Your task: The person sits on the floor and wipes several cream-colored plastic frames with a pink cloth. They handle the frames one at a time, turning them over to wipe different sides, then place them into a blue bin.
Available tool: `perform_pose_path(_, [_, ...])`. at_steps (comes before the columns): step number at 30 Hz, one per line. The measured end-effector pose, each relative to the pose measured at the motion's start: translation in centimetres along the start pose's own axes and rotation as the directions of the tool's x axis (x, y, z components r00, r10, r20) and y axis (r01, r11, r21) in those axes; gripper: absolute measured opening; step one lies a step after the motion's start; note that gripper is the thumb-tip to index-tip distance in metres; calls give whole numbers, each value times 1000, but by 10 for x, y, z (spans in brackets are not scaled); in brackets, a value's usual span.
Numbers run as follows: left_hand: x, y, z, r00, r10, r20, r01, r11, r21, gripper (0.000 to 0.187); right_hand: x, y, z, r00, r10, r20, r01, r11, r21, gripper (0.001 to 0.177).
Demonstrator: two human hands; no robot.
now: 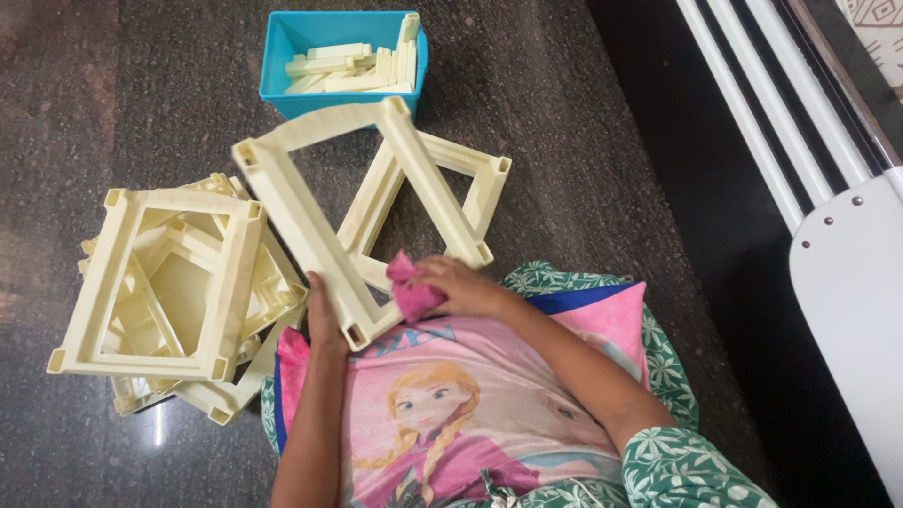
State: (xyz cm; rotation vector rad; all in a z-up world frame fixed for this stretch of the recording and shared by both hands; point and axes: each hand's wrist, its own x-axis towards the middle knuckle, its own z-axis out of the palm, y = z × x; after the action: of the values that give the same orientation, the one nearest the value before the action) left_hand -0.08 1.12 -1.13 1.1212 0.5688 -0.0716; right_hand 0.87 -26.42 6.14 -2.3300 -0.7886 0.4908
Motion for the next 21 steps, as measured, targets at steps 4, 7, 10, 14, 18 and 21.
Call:
perform_pose_path(4, [5, 11, -10, 997, 71, 37, -64, 983, -170, 86, 2, 50, -17, 957, -120, -266, 54, 969, -241, 56])
perform_pose_path(7, [6, 11, -13, 988, 137, 76, -120, 972, -201, 89, -5, 80, -22, 921, -93, -379, -58, 928, -369, 54])
perform_pose_path(10, [6, 6, -13, 983, 166, 81, -150, 972, -180, 89, -5, 79, -18, 937, 33, -348, -172, 909, -379, 70])
perform_pose_path(14, [8, 3, -12, 981, 188, 50, -178, 971, -159, 88, -5, 15, 16, 937, -146, -316, 133, 989, -62, 80])
perform_pose_path(18, [6, 4, -6, 977, 164, 136, -133, 968, -212, 89, 0, -55, 46, 927, -269, -261, 280, 960, 6, 78])
perform_pose_path(21, [1, 4, -1, 969, 168, 183, -131, 971, -201, 88, 14, -72, 42, 883, -308, -354, 316, 948, -38, 70])
